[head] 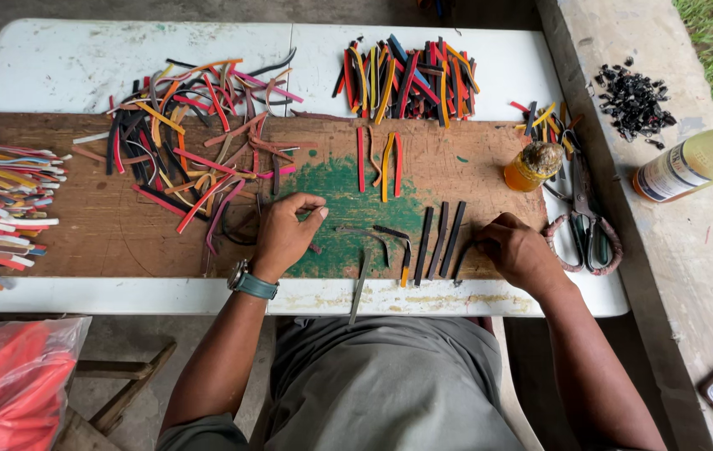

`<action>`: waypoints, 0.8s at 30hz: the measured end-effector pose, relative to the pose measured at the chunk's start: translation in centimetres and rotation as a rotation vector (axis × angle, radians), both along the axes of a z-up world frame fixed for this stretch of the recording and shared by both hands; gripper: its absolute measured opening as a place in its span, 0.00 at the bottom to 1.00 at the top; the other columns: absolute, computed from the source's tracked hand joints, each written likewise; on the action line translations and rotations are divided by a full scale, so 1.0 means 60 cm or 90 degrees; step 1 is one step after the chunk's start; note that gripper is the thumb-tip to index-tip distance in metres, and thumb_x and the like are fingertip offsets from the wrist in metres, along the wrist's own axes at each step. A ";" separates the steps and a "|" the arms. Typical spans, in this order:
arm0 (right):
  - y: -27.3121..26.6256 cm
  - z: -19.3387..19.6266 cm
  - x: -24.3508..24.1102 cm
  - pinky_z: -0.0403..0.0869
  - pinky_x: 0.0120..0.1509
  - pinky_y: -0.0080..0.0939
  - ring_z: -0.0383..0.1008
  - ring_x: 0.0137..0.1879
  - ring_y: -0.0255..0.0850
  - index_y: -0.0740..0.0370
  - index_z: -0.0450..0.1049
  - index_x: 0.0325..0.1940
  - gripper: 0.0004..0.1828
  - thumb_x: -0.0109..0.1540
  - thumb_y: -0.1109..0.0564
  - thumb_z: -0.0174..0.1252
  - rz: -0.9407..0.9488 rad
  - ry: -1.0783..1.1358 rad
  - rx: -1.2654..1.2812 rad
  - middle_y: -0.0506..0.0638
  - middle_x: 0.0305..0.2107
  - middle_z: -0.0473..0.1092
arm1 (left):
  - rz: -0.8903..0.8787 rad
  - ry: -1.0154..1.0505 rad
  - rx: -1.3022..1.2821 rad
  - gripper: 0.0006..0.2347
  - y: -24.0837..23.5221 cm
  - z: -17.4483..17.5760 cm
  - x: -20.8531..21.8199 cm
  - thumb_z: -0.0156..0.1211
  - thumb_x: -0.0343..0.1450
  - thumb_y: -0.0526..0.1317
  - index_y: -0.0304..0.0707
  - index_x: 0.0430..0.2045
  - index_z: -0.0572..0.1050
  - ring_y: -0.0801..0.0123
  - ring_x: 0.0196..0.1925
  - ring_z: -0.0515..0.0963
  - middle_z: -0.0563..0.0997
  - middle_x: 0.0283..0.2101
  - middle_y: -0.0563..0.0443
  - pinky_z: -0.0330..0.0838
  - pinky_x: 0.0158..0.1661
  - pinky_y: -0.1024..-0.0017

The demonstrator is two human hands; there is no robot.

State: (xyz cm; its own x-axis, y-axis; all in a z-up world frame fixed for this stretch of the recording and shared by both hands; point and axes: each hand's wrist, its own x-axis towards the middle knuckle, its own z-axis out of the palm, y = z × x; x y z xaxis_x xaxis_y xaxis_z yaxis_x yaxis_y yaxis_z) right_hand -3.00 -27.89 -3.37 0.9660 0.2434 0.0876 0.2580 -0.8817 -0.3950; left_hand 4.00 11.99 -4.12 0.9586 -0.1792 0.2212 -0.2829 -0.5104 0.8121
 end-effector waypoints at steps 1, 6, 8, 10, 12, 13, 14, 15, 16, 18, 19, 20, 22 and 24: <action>-0.006 -0.001 -0.001 0.76 0.50 0.47 0.77 0.44 0.51 0.56 0.81 0.43 0.08 0.60 0.57 0.63 0.017 0.014 -0.002 0.53 0.39 0.76 | -0.003 0.003 0.004 0.09 -0.003 0.000 -0.001 0.66 0.70 0.37 0.32 0.40 0.81 0.62 0.43 0.86 0.86 0.41 0.44 0.79 0.44 0.65; -0.062 -0.001 -0.037 0.77 0.45 0.41 0.80 0.40 0.39 0.59 0.81 0.42 0.07 0.60 0.59 0.64 -0.040 0.298 0.196 0.47 0.36 0.80 | 0.004 -0.001 0.029 0.09 -0.006 0.012 -0.023 0.66 0.70 0.37 0.32 0.40 0.81 0.61 0.42 0.86 0.86 0.41 0.44 0.79 0.42 0.64; -0.089 -0.008 -0.067 0.75 0.45 0.40 0.76 0.40 0.38 0.64 0.81 0.42 0.07 0.61 0.62 0.64 -0.012 0.315 0.420 0.50 0.36 0.78 | 0.003 -0.002 0.032 0.09 -0.005 0.023 -0.029 0.66 0.70 0.37 0.32 0.40 0.81 0.61 0.42 0.86 0.86 0.41 0.44 0.78 0.43 0.64; -0.093 -0.038 -0.080 0.74 0.44 0.39 0.74 0.39 0.38 0.68 0.80 0.43 0.07 0.62 0.63 0.65 -0.028 0.293 0.634 0.52 0.35 0.77 | 0.014 0.059 0.022 0.09 -0.009 0.030 -0.035 0.65 0.70 0.37 0.33 0.40 0.81 0.59 0.39 0.86 0.86 0.40 0.45 0.78 0.40 0.64; -0.082 -0.073 -0.081 0.74 0.41 0.38 0.74 0.37 0.39 0.70 0.78 0.45 0.09 0.62 0.64 0.65 -0.090 0.225 0.836 0.53 0.35 0.76 | 0.036 0.178 0.002 0.09 -0.018 0.034 -0.041 0.64 0.70 0.38 0.34 0.41 0.79 0.56 0.33 0.86 0.85 0.41 0.46 0.79 0.36 0.62; -0.077 -0.087 -0.074 0.74 0.40 0.38 0.74 0.36 0.39 0.69 0.78 0.46 0.08 0.63 0.63 0.64 -0.148 0.231 0.866 0.52 0.34 0.76 | 0.022 0.110 0.022 0.09 -0.023 0.035 -0.043 0.65 0.70 0.37 0.33 0.40 0.80 0.58 0.36 0.86 0.85 0.40 0.46 0.78 0.39 0.63; -0.069 -0.098 -0.060 0.74 0.39 0.38 0.74 0.35 0.38 0.69 0.78 0.46 0.08 0.64 0.62 0.64 -0.204 0.234 0.896 0.52 0.33 0.75 | 0.009 0.039 0.042 0.08 -0.029 0.036 -0.044 0.65 0.69 0.37 0.32 0.38 0.81 0.59 0.39 0.86 0.86 0.39 0.45 0.78 0.42 0.64; -0.059 -0.105 -0.048 0.75 0.39 0.37 0.74 0.34 0.38 0.69 0.77 0.46 0.08 0.65 0.62 0.63 -0.260 0.238 0.925 0.52 0.32 0.75 | -0.005 -0.032 0.060 0.07 -0.033 0.036 -0.043 0.66 0.69 0.36 0.31 0.37 0.81 0.61 0.42 0.86 0.86 0.39 0.44 0.78 0.45 0.65; -0.052 -0.109 -0.036 0.75 0.38 0.36 0.75 0.34 0.38 0.68 0.77 0.46 0.08 0.65 0.61 0.63 -0.270 0.240 0.936 0.52 0.33 0.75 | -0.002 -0.024 0.062 0.08 -0.036 0.036 -0.039 0.66 0.69 0.36 0.32 0.37 0.81 0.61 0.42 0.85 0.86 0.39 0.44 0.77 0.44 0.66; -0.037 -0.109 -0.017 0.75 0.37 0.34 0.76 0.34 0.37 0.68 0.77 0.46 0.08 0.65 0.61 0.61 -0.288 0.246 0.959 0.52 0.33 0.76 | 0.007 -0.007 0.064 0.08 -0.040 0.030 -0.028 0.66 0.69 0.37 0.33 0.37 0.81 0.62 0.42 0.85 0.86 0.39 0.45 0.77 0.44 0.66; -0.035 -0.104 -0.011 0.76 0.38 0.34 0.76 0.35 0.37 0.68 0.76 0.46 0.08 0.65 0.61 0.61 -0.289 0.242 0.936 0.52 0.33 0.76 | 0.006 -0.012 0.061 0.07 -0.043 0.026 -0.015 0.66 0.68 0.37 0.33 0.36 0.82 0.62 0.42 0.86 0.86 0.38 0.45 0.77 0.44 0.67; -0.031 -0.102 -0.010 0.76 0.38 0.34 0.76 0.35 0.37 0.67 0.76 0.46 0.08 0.64 0.61 0.61 -0.291 0.242 0.914 0.52 0.33 0.76 | 0.007 -0.015 0.060 0.06 -0.046 0.020 0.002 0.66 0.68 0.37 0.34 0.35 0.82 0.62 0.41 0.86 0.86 0.38 0.46 0.77 0.44 0.67; -0.027 -0.097 -0.012 0.76 0.38 0.34 0.77 0.36 0.37 0.67 0.75 0.46 0.08 0.64 0.61 0.61 -0.281 0.240 0.897 0.52 0.33 0.76 | 0.018 -0.009 0.067 0.06 -0.053 0.005 0.041 0.67 0.68 0.37 0.35 0.34 0.83 0.62 0.40 0.86 0.87 0.37 0.47 0.78 0.44 0.67; -0.027 -0.093 -0.016 0.77 0.39 0.34 0.77 0.36 0.37 0.67 0.75 0.46 0.08 0.64 0.61 0.61 -0.256 0.234 0.907 0.52 0.33 0.76 | 0.037 0.006 0.081 0.05 -0.070 -0.012 0.091 0.67 0.68 0.37 0.36 0.32 0.83 0.63 0.38 0.87 0.86 0.35 0.47 0.79 0.42 0.66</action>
State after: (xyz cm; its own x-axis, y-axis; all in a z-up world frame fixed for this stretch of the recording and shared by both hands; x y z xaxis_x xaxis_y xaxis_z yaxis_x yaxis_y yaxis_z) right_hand -3.93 -29.51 -8.94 0.9650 -0.1096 -0.2382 -0.1980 0.2912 -0.9360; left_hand 9.46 7.77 -4.83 0.9700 -0.1494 0.1919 -0.2430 -0.6251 0.7417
